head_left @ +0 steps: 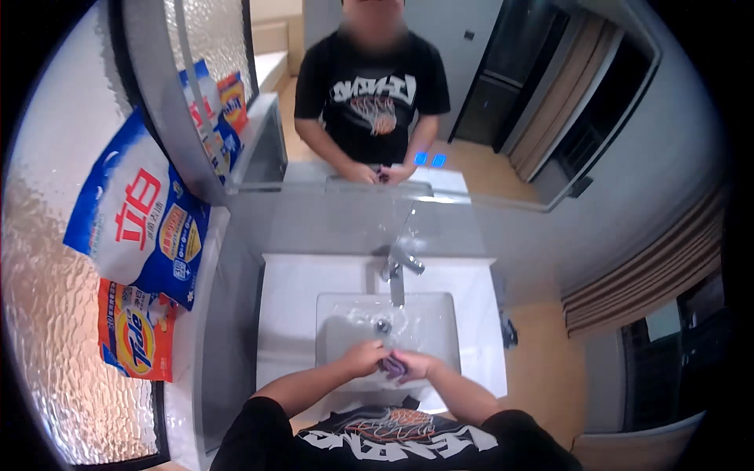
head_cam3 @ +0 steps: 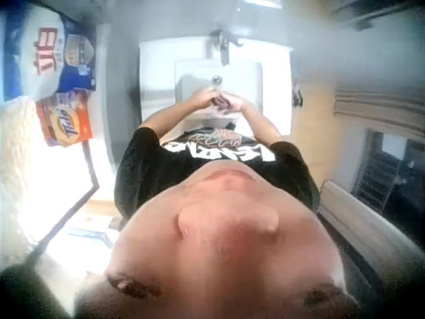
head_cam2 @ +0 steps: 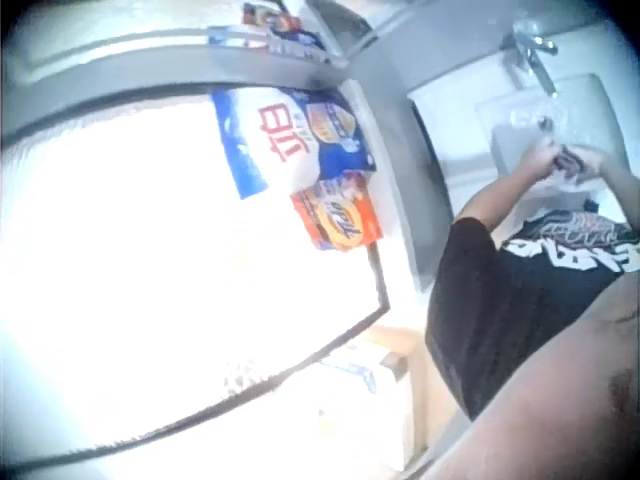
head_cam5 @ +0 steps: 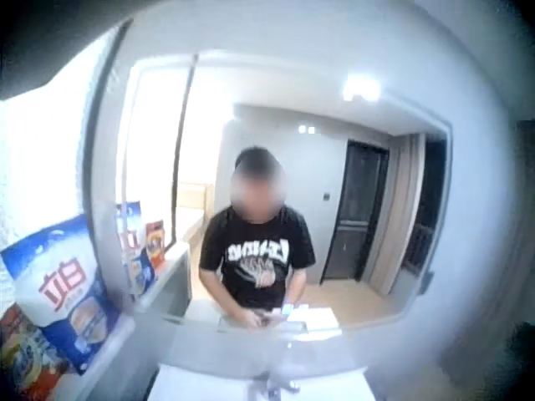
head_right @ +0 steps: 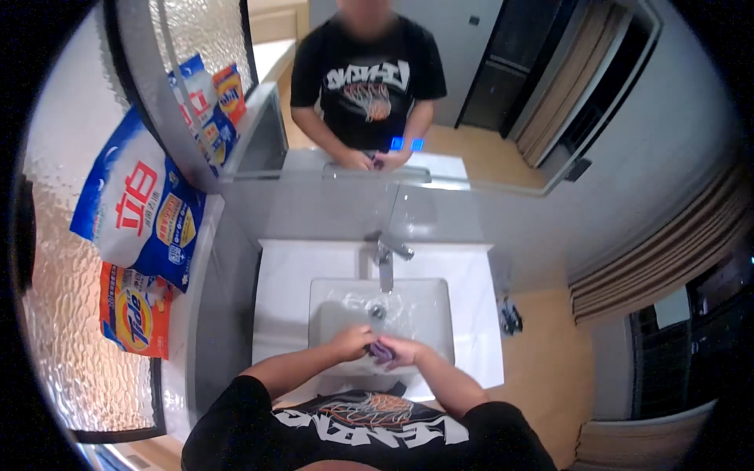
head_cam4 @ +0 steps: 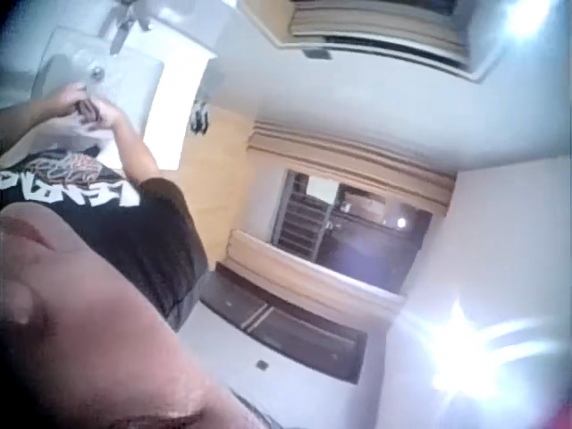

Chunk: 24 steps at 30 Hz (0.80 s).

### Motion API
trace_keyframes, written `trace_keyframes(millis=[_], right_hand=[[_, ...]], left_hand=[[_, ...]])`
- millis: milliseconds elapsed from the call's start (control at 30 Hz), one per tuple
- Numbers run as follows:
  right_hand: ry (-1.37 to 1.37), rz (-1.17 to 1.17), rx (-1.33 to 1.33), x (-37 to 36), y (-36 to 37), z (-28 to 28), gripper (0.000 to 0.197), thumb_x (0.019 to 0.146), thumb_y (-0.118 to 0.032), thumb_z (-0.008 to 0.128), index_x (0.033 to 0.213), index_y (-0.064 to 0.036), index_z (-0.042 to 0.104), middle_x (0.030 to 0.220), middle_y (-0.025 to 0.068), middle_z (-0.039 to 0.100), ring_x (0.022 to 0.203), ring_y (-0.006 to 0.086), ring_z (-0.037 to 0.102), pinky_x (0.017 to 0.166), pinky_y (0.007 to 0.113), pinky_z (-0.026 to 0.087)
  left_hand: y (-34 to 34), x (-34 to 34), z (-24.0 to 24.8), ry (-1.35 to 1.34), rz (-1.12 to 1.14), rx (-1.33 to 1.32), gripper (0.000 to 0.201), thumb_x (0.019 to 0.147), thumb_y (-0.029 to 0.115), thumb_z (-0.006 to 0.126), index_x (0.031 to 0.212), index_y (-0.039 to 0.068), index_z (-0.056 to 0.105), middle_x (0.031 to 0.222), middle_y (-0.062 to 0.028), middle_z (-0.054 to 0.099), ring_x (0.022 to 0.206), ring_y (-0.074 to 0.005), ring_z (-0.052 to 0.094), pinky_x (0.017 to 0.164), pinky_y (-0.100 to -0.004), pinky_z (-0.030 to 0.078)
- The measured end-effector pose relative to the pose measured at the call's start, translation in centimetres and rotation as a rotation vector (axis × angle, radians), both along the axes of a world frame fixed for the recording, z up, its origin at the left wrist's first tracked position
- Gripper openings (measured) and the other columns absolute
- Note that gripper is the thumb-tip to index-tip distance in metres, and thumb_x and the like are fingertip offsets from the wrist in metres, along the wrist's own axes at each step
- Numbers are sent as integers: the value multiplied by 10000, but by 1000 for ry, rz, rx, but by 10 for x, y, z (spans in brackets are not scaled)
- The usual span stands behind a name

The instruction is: The person rinses a dark cloth under a running faucet in a sink, wrings it out, and uses it to wipe the edges of the sink and surrounding countertop.

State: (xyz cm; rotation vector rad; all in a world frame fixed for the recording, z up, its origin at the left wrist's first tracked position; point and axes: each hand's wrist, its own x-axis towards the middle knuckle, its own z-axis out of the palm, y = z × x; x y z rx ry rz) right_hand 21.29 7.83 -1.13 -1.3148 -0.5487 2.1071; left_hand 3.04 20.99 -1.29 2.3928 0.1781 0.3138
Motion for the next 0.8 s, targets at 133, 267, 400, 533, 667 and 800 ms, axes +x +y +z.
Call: trace_keyframes(millis=[133,267,400,533,667,800], right_hand=[[400,-62,-90,1,5,10,391,831,-145,726,1105,-148,447,831,13,517,647,61,487,456,197,341],[-338,274,58,-1,26,7,456,798,-27,653,1169,-106,399,688,45,521,600,141,543,456,288,393],[-1281,424,671,-10,22,-5,729,863,-164,575,1474,-69,188,904,274,659,806,416,660,711,521,489],[-1349,605,862,19,16,5,633,943,-270,449,1496,-128,175,918,264,667,850,410,667,720,503,525],[-1386,586,1096,38,21,4,595,945,-312,469,1472,-159,241,899,210,677,775,390,666,653,495,520],[-1481,639,1299,26,26,23,541,909,-300,499,1407,-157,341,839,137,688,696,353,670,544,485,515]], left_hand=[[-3,11,15,-53,-4,147,110,776,121,597,878,96,631,897,-136,600,856,-369,590,706,-476,483],[-9,25,25,362,28,245,150,777,154,613,894,69,653,911,-184,638,871,-376,637,730,-473,518],[-38,40,-7,538,247,45,164,724,161,635,836,43,655,737,-157,627,784,-323,658,667,-423,522],[-53,53,10,633,485,-623,125,682,172,638,732,59,621,548,-51,497,535,-175,526,447,-339,390],[-49,63,32,675,451,-927,103,680,155,659,703,91,582,532,-3,444,420,-95,391,364,-282,274],[-46,39,34,736,376,-1188,177,734,144,674,679,136,506,574,24,451,418,-63,370,366,-244,251]])
